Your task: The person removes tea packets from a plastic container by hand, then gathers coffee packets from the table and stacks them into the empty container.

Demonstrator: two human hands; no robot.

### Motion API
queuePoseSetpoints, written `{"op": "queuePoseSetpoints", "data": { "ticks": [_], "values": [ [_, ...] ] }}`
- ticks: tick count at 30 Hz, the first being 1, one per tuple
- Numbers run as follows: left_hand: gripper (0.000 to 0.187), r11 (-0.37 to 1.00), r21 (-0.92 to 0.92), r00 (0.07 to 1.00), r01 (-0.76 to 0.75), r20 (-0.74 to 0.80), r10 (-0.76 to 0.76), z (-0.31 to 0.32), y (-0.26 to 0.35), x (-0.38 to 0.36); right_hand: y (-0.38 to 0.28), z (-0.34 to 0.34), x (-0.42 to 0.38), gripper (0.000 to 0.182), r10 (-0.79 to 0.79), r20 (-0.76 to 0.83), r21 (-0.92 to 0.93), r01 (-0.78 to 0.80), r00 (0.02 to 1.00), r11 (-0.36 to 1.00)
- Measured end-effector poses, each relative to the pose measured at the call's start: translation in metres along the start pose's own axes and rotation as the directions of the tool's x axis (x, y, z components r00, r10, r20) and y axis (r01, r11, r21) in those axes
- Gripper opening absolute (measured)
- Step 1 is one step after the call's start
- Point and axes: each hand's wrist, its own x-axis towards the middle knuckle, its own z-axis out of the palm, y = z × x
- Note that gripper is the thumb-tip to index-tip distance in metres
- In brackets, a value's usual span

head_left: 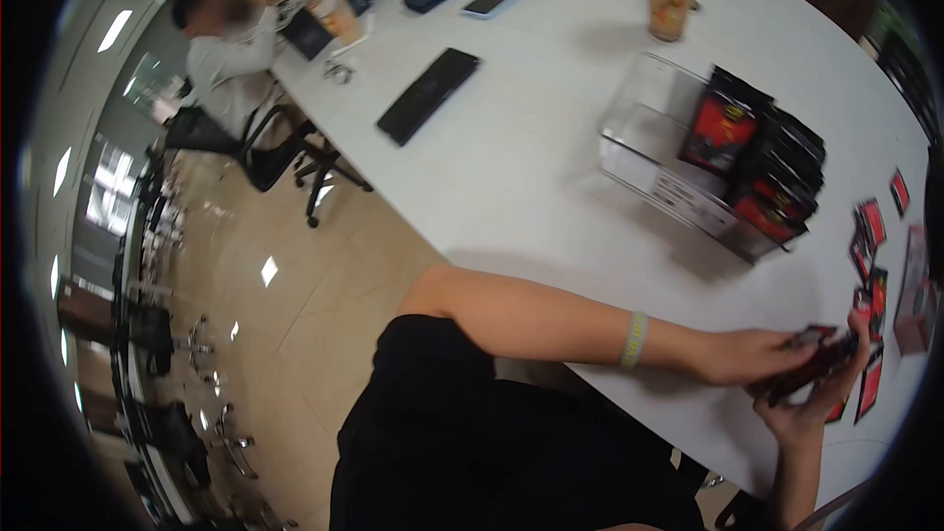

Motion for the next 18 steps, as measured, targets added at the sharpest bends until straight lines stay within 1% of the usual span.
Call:
{"op": "queuePoseSetpoints", "data": {
  "ticks": [1,2,3,4,5,6,7,9,11,13,15,16,17,18],
  "values": [
    [0.059,0.992,-0.036,0.993,0.120,0.000,-0.120,-0.007,0.002,-0.001,0.002,-0.002,0.006,0.107,-0.024,-0.002,-0.020,0.024,1.000,1.000],
    [0.062,0.990,-0.068,0.992,0.122,-0.036,-0.125,-0.011,-0.004,0.000,0.003,-0.004,0.009,0.108,-0.089,-0.016,-0.068,0.087,0.996,0.994],
    [0.067,0.974,-0.156,0.973,0.164,-0.136,-0.186,-0.010,0.006,-0.001,0.006,-0.007,0.012,0.109,-0.148,-0.022,-0.123,0.144,0.989,0.982],
    [0.071,0.960,-0.262,0.955,0.097,-0.248,-0.164,-0.004,0.015,-0.001,0.008,-0.009,0.015,0.109,-0.144,-0.014,-0.142,0.140,0.990,0.980],
    [0.073,0.953,-0.276,0.947,0.122,-0.257,-0.195,-0.008,0.018,-0.001,0.007,-0.011,0.017,0.110,-0.140,-0.004,-0.161,0.137,0.990,0.977],
    [0.072,0.936,-0.316,0.947,0.154,-0.224,-0.231,-0.012,0.021,-0.001,0.008,-0.011,0.018,0.109,-0.141,-0.011,-0.160,0.138,0.990,0.977],
    [0.073,0.934,-0.315,0.938,0.167,-0.242,-0.249,-0.010,0.027,0.000,0.009,-0.011,0.018,0.109,-0.152,-0.018,-0.151,0.148,0.988,0.977],
    [0.077,0.939,-0.269,0.929,0.214,-0.241,-0.281,-0.013,0.030,-0.002,0.013,-0.008,0.018,0.116,-0.217,-0.012,-0.147,0.213,0.976,0.966],
    [0.078,0.940,-0.263,0.934,0.218,-0.224,-0.279,-0.013,0.031,-0.001,0.011,-0.010,0.014,0.117,-0.213,-0.011,-0.130,0.210,0.977,0.969],
    [0.079,0.950,-0.240,0.935,0.201,-0.243,-0.260,-0.014,0.031,-0.004,0.008,-0.009,0.018,0.105,-0.302,-0.071,-0.139,0.290,0.951,0.947],
    [0.075,0.954,-0.261,0.938,0.145,-0.270,-0.216,-0.017,0.018,-0.002,0.009,-0.012,0.011,0.104,-0.264,-0.033,-0.149,0.256,0.964,0.955],
    [0.069,0.931,-0.334,0.943,0.148,-0.234,-0.235,-0.019,0.016,-0.002,0.012,-0.013,0.009,0.107,-0.292,-0.021,-0.135,0.287,0.956,0.949],
    [0.064,0.902,-0.407,0.949,0.144,-0.202,-0.243,-0.022,0.013,-0.002,0.013,-0.015,0.004,0.110,-0.289,0.014,-0.174,0.287,0.957,0.942],
    [0.059,0.930,-0.351,0.962,0.111,-0.198,-0.190,-0.023,0.009,-0.001,0.019,-0.014,-0.002,0.112,-0.298,0.005,-0.173,0.295,0.954,0.940]
  ]
}}
